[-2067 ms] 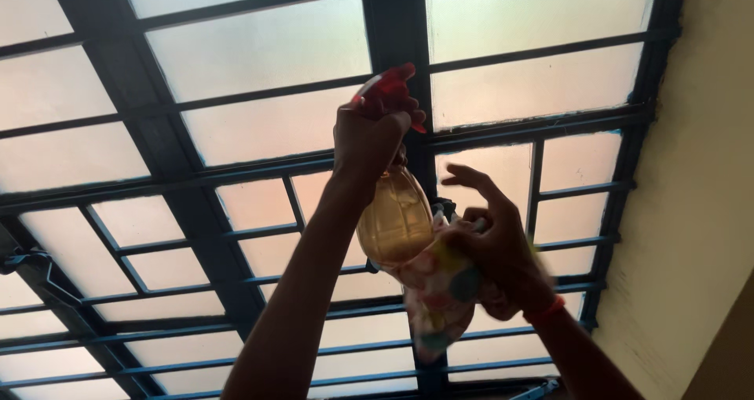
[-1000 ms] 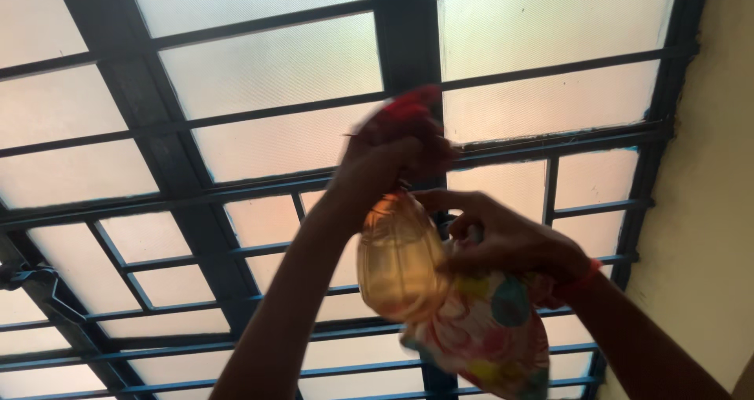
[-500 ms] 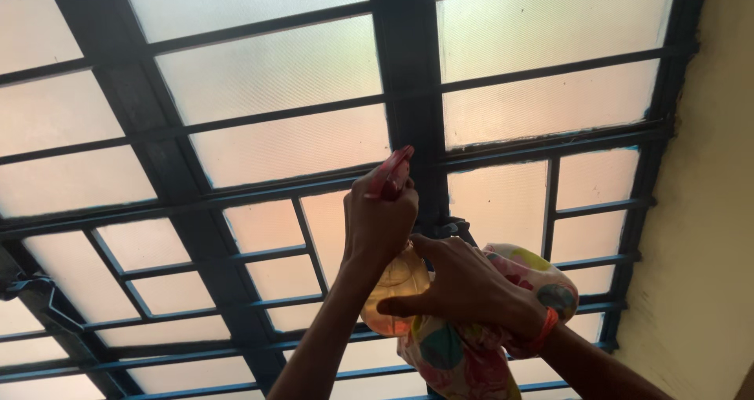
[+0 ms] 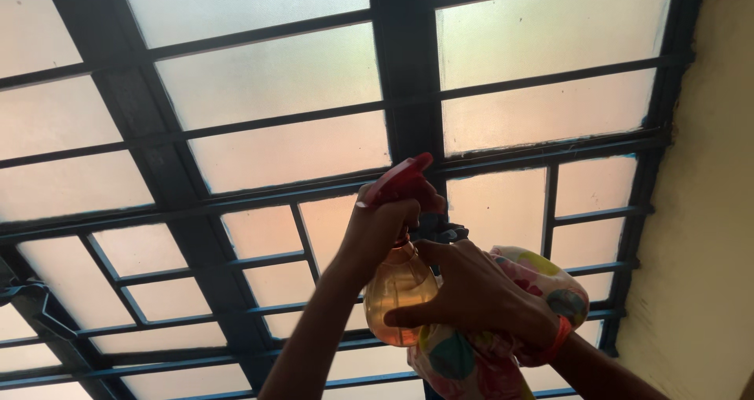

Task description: The person sprays a cleaning solution onto the glass panes of a window and wipes them with a cloth.

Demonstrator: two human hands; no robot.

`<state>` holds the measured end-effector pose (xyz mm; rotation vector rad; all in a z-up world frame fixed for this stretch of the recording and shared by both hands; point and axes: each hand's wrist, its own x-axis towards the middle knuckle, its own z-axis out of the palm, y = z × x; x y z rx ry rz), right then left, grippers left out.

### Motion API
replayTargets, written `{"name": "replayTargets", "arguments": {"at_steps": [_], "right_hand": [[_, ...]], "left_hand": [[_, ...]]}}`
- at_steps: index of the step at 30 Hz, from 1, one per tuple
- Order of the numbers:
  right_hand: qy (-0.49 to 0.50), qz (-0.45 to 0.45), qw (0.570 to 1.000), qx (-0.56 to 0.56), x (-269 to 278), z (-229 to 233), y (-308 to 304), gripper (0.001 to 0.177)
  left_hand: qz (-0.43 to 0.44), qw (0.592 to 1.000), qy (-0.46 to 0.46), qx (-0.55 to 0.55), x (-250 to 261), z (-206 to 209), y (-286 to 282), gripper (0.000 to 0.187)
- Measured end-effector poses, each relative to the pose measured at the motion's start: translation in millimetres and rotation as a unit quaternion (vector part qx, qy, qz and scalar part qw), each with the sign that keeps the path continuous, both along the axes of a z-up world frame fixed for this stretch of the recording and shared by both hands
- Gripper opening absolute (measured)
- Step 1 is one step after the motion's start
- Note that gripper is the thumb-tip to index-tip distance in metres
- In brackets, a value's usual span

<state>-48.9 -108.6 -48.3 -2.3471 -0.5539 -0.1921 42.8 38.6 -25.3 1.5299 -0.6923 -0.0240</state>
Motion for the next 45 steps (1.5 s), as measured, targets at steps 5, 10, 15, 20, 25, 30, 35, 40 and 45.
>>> {"name": "replayTargets", "arguments": {"at_steps": [5, 10, 15, 20, 25, 30, 35, 40, 45], "right_hand": [[0.021, 0.011, 1.0, 0.004, -5.9, 4.0, 4.2, 0.081], [0.031, 0.079, 0.996, 0.041, -3.4, 6.3, 3.7, 0.083], [0.121, -0.039, 0.991, 0.027, -2.1, 4.5, 0.1, 0.099], [-0.131, -0.016, 0.991, 0.015, -11.2, -32.0, 20.4, 0.126], [-0.07, -0.083, 0.986, 0.123, -1.4, -40.2, 41.9, 0.12], [-0.09, 0.015, 0.973, 0.212, 0.1, -44.5, 34.3, 0.105], [-0.032, 0.045, 0.968, 0.246, 0.0, -50.6, 34.6, 0.105], [-0.037, 0.031, 0.97, 0.236, 0.6, -63.9, 49.1, 0.106], [-0.059, -0.065, 0.985, 0.149, -3.5, -71.3, 57.5, 0.109]], "left_hand": [[-0.184, 0.983, 0.019, -0.014, -9.2, 17.4, 13.7, 0.064], [-0.225, 0.974, 0.025, -0.014, -14.6, 23.3, 19.3, 0.059], [0.007, 1.0, -0.001, -0.004, -17.4, 31.4, 22.2, 0.057], [0.192, 0.969, -0.089, -0.125, -27.9, 38.1, 23.4, 0.058], [0.314, 0.93, -0.185, -0.059, -37.8, 38.5, 12.5, 0.053], [0.281, 0.925, -0.257, -0.002, -36.7, 38.0, 11.9, 0.02], [0.239, 0.962, -0.129, 0.019, -30.0, 43.8, 11.3, 0.009], [0.245, 0.953, -0.148, 0.1, -32.9, 29.3, 15.9, 0.018], [0.099, 0.987, -0.104, -0.067, -28.3, 11.9, 35.6, 0.041]]}}
